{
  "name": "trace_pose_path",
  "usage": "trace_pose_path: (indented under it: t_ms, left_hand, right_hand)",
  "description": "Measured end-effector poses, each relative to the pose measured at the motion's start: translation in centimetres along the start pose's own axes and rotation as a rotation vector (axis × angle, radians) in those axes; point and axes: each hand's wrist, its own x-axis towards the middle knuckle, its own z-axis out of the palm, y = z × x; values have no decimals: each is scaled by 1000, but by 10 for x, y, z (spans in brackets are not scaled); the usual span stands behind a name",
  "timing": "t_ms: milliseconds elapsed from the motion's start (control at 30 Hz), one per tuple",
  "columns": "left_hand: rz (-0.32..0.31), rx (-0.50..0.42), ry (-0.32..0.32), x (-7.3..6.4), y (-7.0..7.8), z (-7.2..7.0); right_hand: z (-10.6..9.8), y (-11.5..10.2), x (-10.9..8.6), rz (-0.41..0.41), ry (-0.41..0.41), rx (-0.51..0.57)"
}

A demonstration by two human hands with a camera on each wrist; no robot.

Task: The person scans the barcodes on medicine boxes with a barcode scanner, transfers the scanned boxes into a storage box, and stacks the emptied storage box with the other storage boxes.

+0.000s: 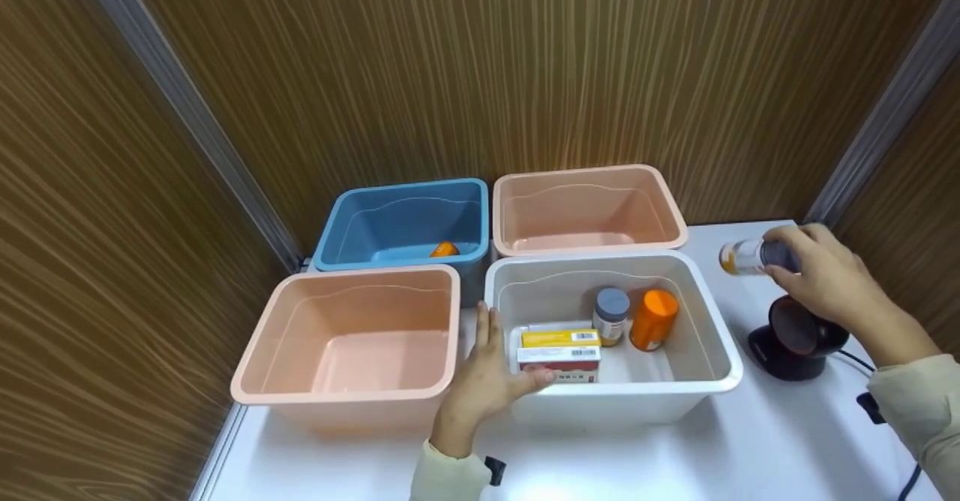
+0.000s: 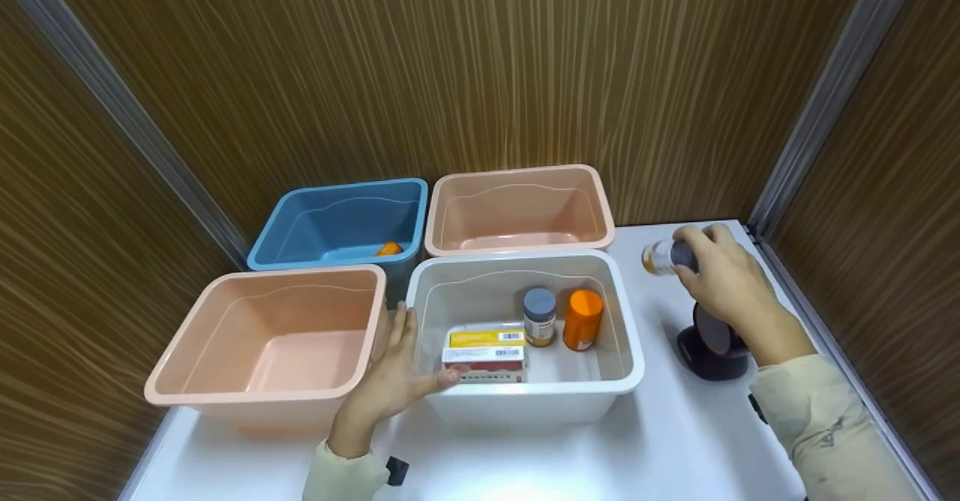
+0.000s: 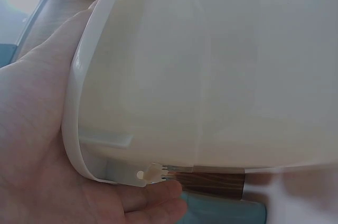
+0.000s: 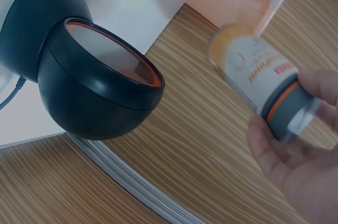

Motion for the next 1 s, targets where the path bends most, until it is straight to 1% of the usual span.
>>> trace_pose_path:
  t_ms: [67,133,167,233,300,333,367,400,433,633,733,800,900,1000]
  left_hand:
    - [-5,1,-1,-1,0,0]
    - [-4,3,-3,-2,1,0]
    - [-4,-1,-6,-2,1,0]
    - [-9,-9,-9,-2,0,0]
    - [-12,-14,-8,-2,0,0]
    - [-15,-17,-6,-2,0,0]
    - [-20,-21,-6,-2,0,0]
    - [-21,-25,-4,-2,0,0]
    - [-22,-30,-4,-2,0,0]
    - [-12,-32,-1,-2,-1,-1]
    - [-8,-34,2,-2,-1,-1]
    - [2,-40,8,-2,-1,-1]
    - [-2,-47,3,-2,-1,-1]
    - [-9,-43,0,-2,0,-1]
  right_hand:
    - [0,1,0,-16,6,-6]
    - [0,2,-1,-26,-50,-24]
    - [-1,3,-1,-30,-107,-30]
    - [-3,2,-3,-7,-277,2]
    - [-3,0,-3,24,-428,29]
    - [-3,-1,-3,39,-482,48]
    - [-3,-2,-3,52,-519,65]
    - [-4,-4,-3,67,-537,79]
    - [-4,-5,-3,66,-532,79]
    - [-6,-8,-1,48,-397,55]
    - [-8,-8,0,34,-350,24]
    - [-9,-8,-1,35,-336,14]
    - [-12,-9,-2,44,-330,15]
    - [-14,-11,-2,28,-311,-2]
